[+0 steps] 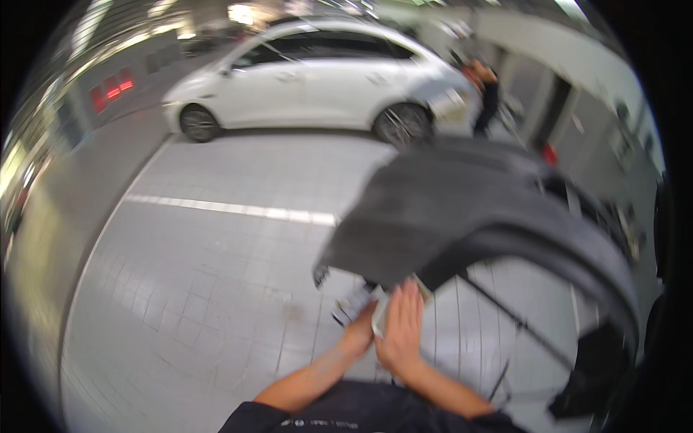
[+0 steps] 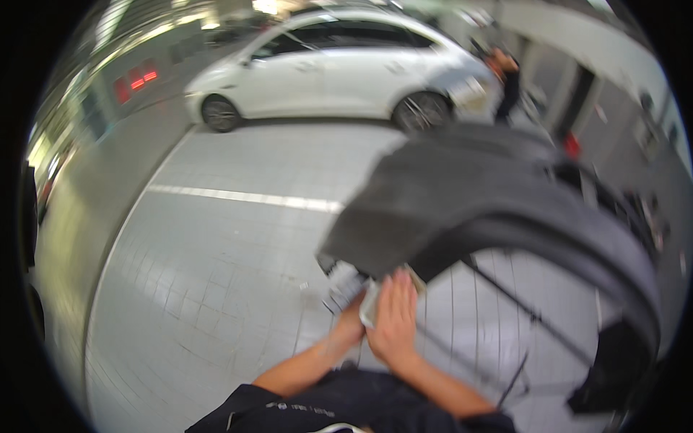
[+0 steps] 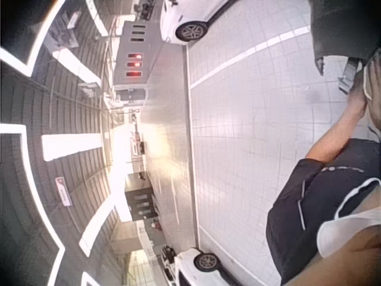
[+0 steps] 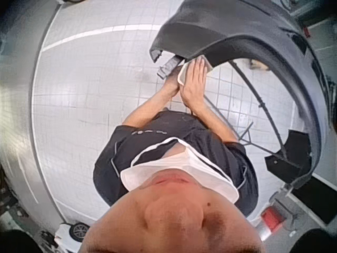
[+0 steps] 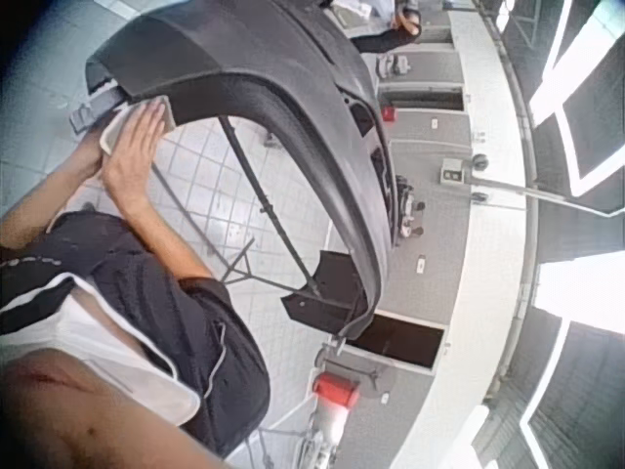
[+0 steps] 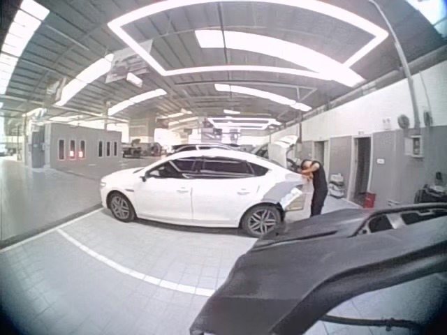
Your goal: The person applies filler to a car bumper using a putty knife, then wipes the surface with a cloth. They retrieve a liquid from a container and apply it with a blue cloth to the bumper. The task occurs in a workshop with other vehicles and tools visible.
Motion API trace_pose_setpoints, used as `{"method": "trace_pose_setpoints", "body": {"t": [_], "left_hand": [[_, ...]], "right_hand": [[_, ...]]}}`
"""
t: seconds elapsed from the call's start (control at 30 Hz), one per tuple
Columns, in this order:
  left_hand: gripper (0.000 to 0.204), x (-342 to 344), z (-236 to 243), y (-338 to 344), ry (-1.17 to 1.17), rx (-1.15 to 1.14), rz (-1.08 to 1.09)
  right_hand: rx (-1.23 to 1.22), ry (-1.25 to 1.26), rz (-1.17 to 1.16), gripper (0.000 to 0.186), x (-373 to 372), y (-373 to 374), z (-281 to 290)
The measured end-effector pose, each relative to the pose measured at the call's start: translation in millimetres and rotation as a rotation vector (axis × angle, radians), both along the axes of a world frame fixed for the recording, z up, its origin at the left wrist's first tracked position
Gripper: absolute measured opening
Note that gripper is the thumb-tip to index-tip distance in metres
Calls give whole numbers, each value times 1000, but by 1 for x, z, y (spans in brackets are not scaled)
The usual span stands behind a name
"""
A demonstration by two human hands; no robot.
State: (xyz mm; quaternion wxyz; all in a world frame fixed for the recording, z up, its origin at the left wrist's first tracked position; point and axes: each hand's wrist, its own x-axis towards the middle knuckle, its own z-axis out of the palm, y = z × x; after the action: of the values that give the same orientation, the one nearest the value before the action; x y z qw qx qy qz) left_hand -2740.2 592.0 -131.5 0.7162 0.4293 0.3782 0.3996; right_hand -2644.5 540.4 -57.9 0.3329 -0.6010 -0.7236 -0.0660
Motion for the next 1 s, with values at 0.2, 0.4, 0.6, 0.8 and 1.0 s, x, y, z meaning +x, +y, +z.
{"method": "trace_pose_setpoints", "body": {"t": [0.2, 0.4, 0.6, 0.8, 1.0], "left_hand": [[13, -8, 13, -38, 174, 266, -396], [51, 0, 2, -15, -51, 380, -83], [62, -5, 44, -13, -587, -101, -182], [67, -4, 12, 1, -698, -344, -276], [66, -16, 11, 6, -310, 61, -319]], "right_hand": [[349, 371, -129, 80, 8, 71, 73], [36, 577, -69, 89, -42, 26, 48], [356, 703, -168, 77, 7, 92, 88], [126, 476, -43, 85, -25, 44, 41], [303, 397, -83, 88, 2, 66, 62]]}}
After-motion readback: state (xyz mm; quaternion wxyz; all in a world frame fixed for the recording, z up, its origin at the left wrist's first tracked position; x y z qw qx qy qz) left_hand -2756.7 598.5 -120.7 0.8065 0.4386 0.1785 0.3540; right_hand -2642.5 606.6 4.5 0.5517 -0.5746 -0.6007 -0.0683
